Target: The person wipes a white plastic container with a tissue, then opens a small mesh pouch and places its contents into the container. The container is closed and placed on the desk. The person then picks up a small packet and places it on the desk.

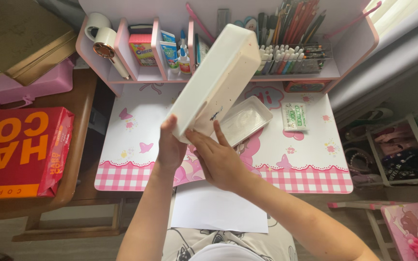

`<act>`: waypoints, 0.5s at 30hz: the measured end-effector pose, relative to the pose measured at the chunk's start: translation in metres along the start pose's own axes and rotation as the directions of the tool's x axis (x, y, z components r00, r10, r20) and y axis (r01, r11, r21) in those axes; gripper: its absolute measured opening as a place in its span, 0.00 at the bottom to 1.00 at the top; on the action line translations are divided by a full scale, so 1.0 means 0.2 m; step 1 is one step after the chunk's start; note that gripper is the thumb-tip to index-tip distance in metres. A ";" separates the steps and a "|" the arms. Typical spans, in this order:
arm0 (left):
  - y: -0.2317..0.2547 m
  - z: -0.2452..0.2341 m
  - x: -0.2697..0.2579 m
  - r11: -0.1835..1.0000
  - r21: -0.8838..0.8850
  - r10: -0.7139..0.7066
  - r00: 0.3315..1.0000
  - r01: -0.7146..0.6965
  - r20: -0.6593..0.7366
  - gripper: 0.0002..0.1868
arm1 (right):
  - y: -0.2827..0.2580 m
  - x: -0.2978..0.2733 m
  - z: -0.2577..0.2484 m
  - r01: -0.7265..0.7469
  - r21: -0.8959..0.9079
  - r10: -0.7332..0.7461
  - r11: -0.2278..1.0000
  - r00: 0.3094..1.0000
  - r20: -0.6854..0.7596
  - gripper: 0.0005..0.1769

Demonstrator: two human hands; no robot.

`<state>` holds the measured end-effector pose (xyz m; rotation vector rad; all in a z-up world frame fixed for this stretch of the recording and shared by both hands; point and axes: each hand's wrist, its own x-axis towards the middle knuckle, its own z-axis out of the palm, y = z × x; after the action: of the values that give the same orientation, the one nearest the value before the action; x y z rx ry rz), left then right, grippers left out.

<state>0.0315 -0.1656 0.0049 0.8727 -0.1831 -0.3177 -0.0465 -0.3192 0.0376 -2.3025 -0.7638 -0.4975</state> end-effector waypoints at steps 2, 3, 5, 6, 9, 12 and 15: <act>0.01 0.01 -0.01 1.000 0.018 0.011 0.999 -0.012 0.038 0.38 | 0.06 -0.02 0.01 0.057 -0.150 -0.049 0.987 0.997 0.060 0.36; 0.01 0.01 -0.01 0.999 0.026 0.017 0.998 -0.019 0.056 0.37 | 0.10 -0.03 0.01 0.090 -0.223 -0.071 0.971 0.993 0.092 0.38; 0.02 0.02 -0.01 0.999 0.041 -0.004 0.999 0.002 0.038 0.36 | 0.16 -0.04 0.00 0.160 -0.361 -0.120 0.919 0.984 0.128 0.39; 0.02 0.03 -0.02 0.999 0.048 -0.016 0.999 0.014 0.030 0.36 | 0.19 -0.05 -0.01 0.192 -0.427 -0.141 0.884 0.979 0.149 0.40; 0.02 0.05 -0.03 0.992 0.118 -0.038 0.999 0.035 0.024 0.35 | 0.26 -0.06 -0.05 0.255 -0.411 -0.210 0.875 0.966 0.153 0.40; 0.02 0.07 -0.04 0.991 0.131 -0.041 0.999 0.041 -0.004 0.33 | 0.34 -0.06 -0.12 0.230 -0.455 -0.123 0.860 0.960 0.252 0.45; 0.04 0.06 -0.06 0.988 0.151 -0.040 0.999 0.040 -0.001 0.32 | 0.44 -0.04 -0.19 0.151 -0.476 -0.047 0.867 0.974 0.223 0.45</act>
<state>0.0178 -0.1661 0.0183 1.0273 -0.1934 -0.3453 -0.0022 -0.4033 0.0196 -2.8332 -0.9452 -0.5570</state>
